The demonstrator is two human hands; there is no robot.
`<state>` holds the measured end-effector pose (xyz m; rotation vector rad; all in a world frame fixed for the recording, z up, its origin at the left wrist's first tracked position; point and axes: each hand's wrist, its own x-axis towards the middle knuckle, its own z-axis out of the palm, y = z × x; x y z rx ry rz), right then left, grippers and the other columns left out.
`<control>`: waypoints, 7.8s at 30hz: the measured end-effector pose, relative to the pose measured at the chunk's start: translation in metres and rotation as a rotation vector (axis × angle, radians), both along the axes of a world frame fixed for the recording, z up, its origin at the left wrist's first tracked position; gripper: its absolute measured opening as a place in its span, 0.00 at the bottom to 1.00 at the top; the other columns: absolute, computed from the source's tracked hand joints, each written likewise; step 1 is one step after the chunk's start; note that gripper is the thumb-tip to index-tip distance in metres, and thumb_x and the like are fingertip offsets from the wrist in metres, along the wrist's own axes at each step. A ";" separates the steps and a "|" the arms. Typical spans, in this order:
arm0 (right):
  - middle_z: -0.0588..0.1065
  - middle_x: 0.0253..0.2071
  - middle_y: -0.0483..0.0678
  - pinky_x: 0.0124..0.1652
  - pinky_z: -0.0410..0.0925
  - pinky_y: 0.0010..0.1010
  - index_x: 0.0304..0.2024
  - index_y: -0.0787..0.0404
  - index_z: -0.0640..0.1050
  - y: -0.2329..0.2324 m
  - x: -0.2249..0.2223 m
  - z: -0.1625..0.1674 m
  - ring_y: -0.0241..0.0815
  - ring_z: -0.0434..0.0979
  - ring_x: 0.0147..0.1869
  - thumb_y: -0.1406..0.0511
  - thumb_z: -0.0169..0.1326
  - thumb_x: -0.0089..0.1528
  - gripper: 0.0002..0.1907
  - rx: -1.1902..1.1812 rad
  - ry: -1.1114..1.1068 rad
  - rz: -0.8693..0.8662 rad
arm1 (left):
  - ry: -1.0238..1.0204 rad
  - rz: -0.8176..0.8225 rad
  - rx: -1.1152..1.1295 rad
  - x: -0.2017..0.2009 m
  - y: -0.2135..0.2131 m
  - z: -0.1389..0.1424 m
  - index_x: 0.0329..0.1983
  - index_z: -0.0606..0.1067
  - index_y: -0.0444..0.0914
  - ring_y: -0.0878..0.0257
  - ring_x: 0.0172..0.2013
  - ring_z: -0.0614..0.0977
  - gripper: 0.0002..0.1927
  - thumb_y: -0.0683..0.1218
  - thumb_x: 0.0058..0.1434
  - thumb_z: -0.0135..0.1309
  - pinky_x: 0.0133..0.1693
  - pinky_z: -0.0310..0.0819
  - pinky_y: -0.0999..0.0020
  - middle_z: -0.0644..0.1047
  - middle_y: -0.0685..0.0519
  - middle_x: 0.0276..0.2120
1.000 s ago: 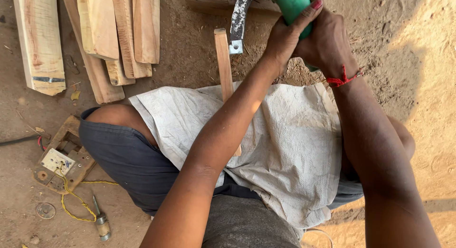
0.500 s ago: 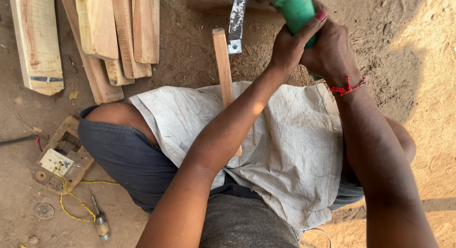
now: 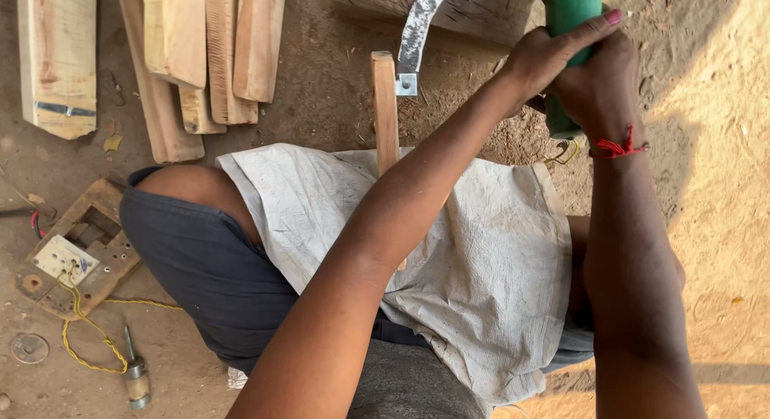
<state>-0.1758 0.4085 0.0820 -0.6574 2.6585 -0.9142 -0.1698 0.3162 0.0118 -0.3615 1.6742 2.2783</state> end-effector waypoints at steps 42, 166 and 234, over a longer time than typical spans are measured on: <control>0.81 0.42 0.59 0.44 0.76 0.43 0.60 0.67 0.74 -0.020 0.020 0.009 0.55 0.84 0.43 0.63 0.70 0.55 0.33 0.144 0.005 0.162 | -0.057 0.510 0.388 0.043 -0.016 -0.005 0.46 0.82 0.37 0.61 0.46 0.82 0.27 0.59 0.49 0.71 0.51 0.75 0.67 0.83 0.51 0.43; 0.79 0.51 0.53 0.49 0.76 0.39 0.60 0.67 0.72 0.008 0.050 0.031 0.46 0.81 0.51 0.66 0.68 0.58 0.30 -0.427 -0.041 -0.016 | 0.339 0.139 -0.182 0.057 -0.014 0.061 0.45 0.77 0.32 0.57 0.37 0.88 0.47 0.79 0.45 0.56 0.39 0.88 0.67 0.83 0.44 0.37; 0.79 0.43 0.58 0.46 0.78 0.41 0.56 0.69 0.72 0.066 0.023 -0.020 0.53 0.83 0.42 0.67 0.69 0.43 0.38 0.076 -0.150 -0.346 | -0.029 0.410 -0.088 0.285 -0.050 0.043 0.78 0.44 0.31 0.57 0.58 0.73 0.53 0.53 0.58 0.60 0.59 0.69 0.67 0.65 0.41 0.66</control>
